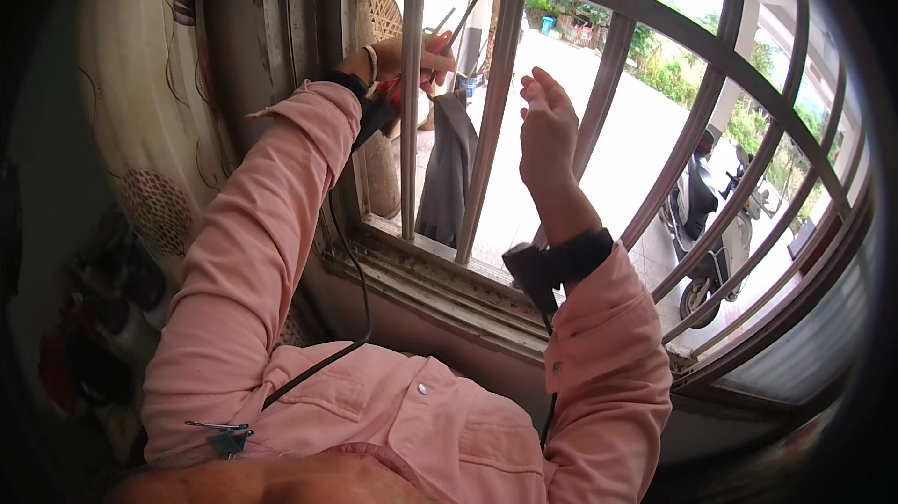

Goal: The person moves a fan and picks up a small brush, then walks to a window and scrubs the metal window frame and sill with the brush. The person repeatedly brushes along the frame and sill, occasionally adjusting the curtain to reach different sections.

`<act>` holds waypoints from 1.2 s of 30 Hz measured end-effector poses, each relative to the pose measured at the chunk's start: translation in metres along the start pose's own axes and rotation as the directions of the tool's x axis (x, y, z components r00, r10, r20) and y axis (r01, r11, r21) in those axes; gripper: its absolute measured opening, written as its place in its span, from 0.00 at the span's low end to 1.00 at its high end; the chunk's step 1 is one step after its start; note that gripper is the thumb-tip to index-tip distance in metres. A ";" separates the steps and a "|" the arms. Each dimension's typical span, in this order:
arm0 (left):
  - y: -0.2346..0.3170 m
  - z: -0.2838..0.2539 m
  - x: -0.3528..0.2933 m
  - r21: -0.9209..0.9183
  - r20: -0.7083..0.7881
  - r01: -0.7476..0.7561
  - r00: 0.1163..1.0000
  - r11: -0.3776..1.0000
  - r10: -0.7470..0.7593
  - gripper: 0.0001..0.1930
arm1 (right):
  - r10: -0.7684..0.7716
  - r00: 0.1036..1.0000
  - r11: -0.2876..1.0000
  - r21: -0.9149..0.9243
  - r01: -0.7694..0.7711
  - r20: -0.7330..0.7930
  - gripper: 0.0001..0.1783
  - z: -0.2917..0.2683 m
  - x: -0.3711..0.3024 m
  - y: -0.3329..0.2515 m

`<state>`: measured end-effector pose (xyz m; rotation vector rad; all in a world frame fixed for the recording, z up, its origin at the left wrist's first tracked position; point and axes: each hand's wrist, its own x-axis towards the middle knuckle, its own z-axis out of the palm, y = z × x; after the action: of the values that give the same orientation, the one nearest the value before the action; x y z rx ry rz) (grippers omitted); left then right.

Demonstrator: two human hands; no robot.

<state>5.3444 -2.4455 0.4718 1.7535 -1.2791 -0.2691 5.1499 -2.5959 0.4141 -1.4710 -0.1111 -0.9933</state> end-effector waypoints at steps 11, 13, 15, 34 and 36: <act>0.012 0.002 -0.003 0.145 0.144 0.020 0.989 0.989 -0.041 0.11 | 0.227 0.914 0.899 0.289 -0.330 0.335 0.10 0.021 0.082 -0.011; 0.012 0.000 -0.002 0.142 0.186 0.023 0.981 0.990 -0.049 0.10 | 0.208 0.908 0.924 0.230 -0.305 0.364 0.14 0.023 0.088 -0.008; 0.010 -0.003 0.000 0.142 0.265 -0.002 0.963 0.990 -0.036 0.10 | 0.208 0.877 0.956 0.100 -0.276 0.434 0.16 0.021 0.092 -0.003; -0.004 -0.015 -0.010 0.082 -0.231 -0.240 0.939 0.967 0.253 0.19 | -0.053 0.992 0.994 0.087 0.063 -0.117 0.12 0.015 0.082 -0.013; -0.005 -0.012 -0.010 0.122 -0.241 -0.345 0.899 0.931 0.365 0.23 | -0.068 0.993 0.996 0.055 0.073 -0.092 0.12 0.012 0.077 -0.017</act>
<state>5.3504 -2.4303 0.4709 1.5192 -1.3972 0.2179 5.1930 -2.6199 0.4762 -1.3750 -0.1271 -1.1031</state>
